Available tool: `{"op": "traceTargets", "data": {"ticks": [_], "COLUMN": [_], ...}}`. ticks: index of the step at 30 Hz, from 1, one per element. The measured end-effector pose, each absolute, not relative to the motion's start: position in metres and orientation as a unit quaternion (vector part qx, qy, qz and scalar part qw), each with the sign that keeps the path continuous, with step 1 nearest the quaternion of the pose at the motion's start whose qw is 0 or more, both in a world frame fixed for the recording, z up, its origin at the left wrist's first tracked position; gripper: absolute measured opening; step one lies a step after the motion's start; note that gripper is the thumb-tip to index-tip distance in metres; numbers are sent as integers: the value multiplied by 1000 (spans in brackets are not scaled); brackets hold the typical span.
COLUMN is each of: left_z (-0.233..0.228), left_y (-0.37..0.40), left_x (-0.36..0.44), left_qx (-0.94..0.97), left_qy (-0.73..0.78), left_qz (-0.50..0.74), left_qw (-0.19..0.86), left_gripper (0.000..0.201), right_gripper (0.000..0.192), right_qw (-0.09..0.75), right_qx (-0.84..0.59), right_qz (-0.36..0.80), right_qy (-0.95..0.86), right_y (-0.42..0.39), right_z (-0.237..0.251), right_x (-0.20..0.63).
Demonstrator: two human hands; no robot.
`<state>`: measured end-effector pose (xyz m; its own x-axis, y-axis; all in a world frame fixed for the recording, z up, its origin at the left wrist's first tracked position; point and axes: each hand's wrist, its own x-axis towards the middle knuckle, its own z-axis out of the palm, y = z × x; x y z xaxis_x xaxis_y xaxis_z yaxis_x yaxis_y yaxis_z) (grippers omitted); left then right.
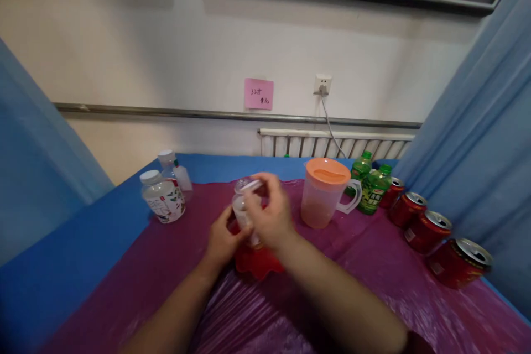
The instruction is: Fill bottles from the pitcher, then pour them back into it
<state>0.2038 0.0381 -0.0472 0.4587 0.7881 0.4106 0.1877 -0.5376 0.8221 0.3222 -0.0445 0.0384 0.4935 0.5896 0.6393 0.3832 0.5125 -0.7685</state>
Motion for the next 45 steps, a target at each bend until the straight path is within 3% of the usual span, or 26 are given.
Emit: {"op": "traceTargets", "data": {"ticks": [2, 5, 15, 23, 33, 45], "left_z": [-47, -49, -38, -33, -33, -33], "left_y": [38, 36, 25, 20, 20, 20], "left_x": [207, 210, 202, 202, 199, 199], "left_qx": [763, 763, 828, 846, 837, 846], "left_qy": [321, 320, 298, 270, 266, 272], "left_qz": [410, 401, 378, 365, 389, 379], "left_qw": [383, 392, 289, 281, 277, 259], "left_gripper": [64, 70, 63, 57, 58, 59], "right_gripper": [24, 30, 26, 30, 36, 36], "right_qw": [786, 813, 731, 679, 697, 678], "right_qx": [-477, -457, -432, -444, -396, -436], "right_qz": [98, 143, 235, 270, 287, 248], "right_qy": [-381, -332, -473, -519, -525, -537], "right_y": [-47, -42, -48, -48, -46, -46], "right_z": [33, 25, 19, 11, 4, 6], "right_x": [356, 381, 371, 381, 383, 382]}}
